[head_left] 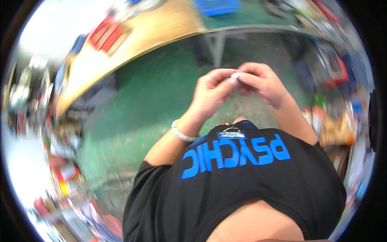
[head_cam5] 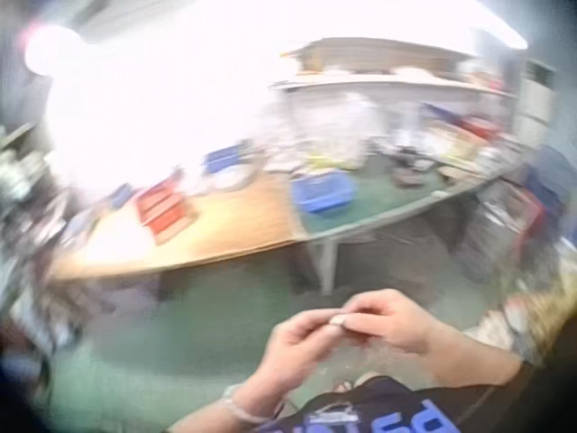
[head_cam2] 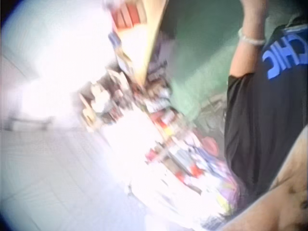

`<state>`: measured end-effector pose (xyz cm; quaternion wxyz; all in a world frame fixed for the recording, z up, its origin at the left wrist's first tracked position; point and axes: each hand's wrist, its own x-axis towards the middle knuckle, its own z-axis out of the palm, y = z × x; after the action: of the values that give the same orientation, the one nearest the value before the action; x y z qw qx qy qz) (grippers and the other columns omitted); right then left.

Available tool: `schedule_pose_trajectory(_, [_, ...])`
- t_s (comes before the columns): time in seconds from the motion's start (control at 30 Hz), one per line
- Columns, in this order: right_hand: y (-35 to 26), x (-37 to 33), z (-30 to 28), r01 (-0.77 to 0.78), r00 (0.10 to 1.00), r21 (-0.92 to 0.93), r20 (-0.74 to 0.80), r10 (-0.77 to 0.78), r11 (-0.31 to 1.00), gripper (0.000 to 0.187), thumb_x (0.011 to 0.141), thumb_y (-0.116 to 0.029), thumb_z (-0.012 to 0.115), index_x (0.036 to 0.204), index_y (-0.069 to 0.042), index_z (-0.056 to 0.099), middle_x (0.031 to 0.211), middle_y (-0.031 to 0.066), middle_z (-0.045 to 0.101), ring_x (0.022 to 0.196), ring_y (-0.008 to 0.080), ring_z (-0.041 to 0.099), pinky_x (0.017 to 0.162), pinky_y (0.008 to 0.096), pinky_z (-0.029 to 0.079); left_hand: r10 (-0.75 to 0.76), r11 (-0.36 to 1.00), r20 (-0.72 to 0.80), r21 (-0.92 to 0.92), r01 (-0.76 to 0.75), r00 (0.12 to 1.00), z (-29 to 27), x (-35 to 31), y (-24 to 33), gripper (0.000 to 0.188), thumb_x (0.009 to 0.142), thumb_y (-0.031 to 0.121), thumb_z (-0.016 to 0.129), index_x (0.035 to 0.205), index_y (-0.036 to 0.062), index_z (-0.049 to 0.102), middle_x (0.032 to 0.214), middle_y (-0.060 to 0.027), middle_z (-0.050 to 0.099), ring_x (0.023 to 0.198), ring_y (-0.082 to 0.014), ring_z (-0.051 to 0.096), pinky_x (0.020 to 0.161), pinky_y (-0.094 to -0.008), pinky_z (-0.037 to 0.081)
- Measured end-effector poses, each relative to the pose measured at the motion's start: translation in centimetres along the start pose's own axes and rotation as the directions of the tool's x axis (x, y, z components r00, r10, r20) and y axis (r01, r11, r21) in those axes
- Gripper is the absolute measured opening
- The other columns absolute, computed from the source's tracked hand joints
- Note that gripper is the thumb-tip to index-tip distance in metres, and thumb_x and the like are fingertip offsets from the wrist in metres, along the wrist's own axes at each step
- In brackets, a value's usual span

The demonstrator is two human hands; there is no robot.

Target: The person scoops metal rings from a green workstation into a pink plastic basket, then transfers them into a clear plastic bag, writes on a small paper slip, and places the bag near a scale on a different table before returning to the workstation to handle more rings.

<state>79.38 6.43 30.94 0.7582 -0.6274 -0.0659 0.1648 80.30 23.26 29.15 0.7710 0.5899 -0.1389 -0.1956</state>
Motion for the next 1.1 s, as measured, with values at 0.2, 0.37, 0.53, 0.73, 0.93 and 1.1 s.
schedule_pose_trajectory(0.2, [4.0,11.6,0.9,-0.239,0.945,0.128,0.257,0.2,0.963,0.014,0.08,-0.008,0.052,0.089,0.002,0.057,0.076,0.0058,0.058,0.067,0.0113,0.056,0.059,0.0215,0.045,-0.183,0.976,-0.387,-0.183,0.119,0.904,-9.8,1.0,-0.6,0.029,0.08,0.012,0.057,0.106,0.0003,0.051,0.074,0.0002,0.053,0.056,-0.0036,0.044,0.046,-0.0171,0.036])
schedule_pose_trajectory(0.37, [6.3,23.7,4.8,-0.34,0.881,0.073,0.374,0.291,0.937,0.007,0.077,-0.003,0.05,0.077,0.001,0.056,0.077,0.0094,0.059,0.062,0.0136,0.057,0.055,0.0237,0.046,-0.198,0.963,-0.708,-0.269,0.0,0.677,-20.8,-0.3,-0.3,0.023,0.081,0.013,0.055,0.101,0.0005,0.053,0.069,-0.0001,0.051,0.054,-0.0045,0.043,0.044,-0.017,0.034])
schedule_pose_trajectory(0.53, [8.9,35.6,14.2,-0.451,0.66,-0.063,0.647,0.381,0.89,0.007,0.074,0.0,0.047,0.081,-0.003,0.049,0.077,0.0103,0.058,0.06,0.0156,0.057,0.051,0.0254,0.045,-0.236,0.96,-0.921,-0.271,-0.072,0.31,-28.8,-5.0,1.0,0.021,0.081,0.015,0.055,0.098,0.0018,0.054,0.069,-0.0006,0.051,0.054,-0.006,0.044,0.043,-0.0176,0.034])
schedule_pose_trajectory(0.73, [15.2,45.4,28.6,-0.546,0.286,-0.429,0.711,0.642,0.719,0.017,0.071,0.002,0.049,0.087,-0.005,0.05,0.075,0.0047,0.056,0.056,0.011,0.051,0.05,0.0233,0.041,-0.393,0.879,-0.916,-0.347,-0.328,-0.084,-33.6,-12.9,-1.9,0.018,0.081,0.016,0.056,0.094,0.0028,0.055,0.068,-0.0014,0.051,0.051,-0.0069,0.043,0.042,-0.0194,0.035])
schedule_pose_trajectory(0.93, [24.8,51.7,44.6,-0.424,0.172,-0.704,0.555,0.814,0.57,0.008,0.071,-0.003,0.054,0.078,-0.007,0.053,0.063,0.0023,0.054,0.048,0.0089,0.047,0.041,0.0209,0.035,-0.523,0.8,-0.797,-0.337,-0.496,-0.302,-42.6,-20.6,-5.8,0.017,0.081,0.016,0.054,0.092,0.0029,0.055,0.068,-0.0018,0.052,0.051,-0.0092,0.045,0.042,-0.0218,0.036])
schedule_pose_trajectory(1.1, [35.7,58.6,57.3,-0.249,0.302,-0.86,0.368,0.879,0.445,0.005,0.071,-0.007,0.056,0.074,-0.007,0.052,0.06,0.0029,0.051,0.042,0.0098,0.042,0.034,0.0238,0.033,-0.586,0.733,-0.755,-0.339,-0.589,-0.295,-55.0,-26.2,-7.5,0.019,0.082,0.015,0.053,0.095,0.0006,0.053,0.068,-0.0032,0.052,0.053,-0.0108,0.047,0.043,-0.0229,0.037])
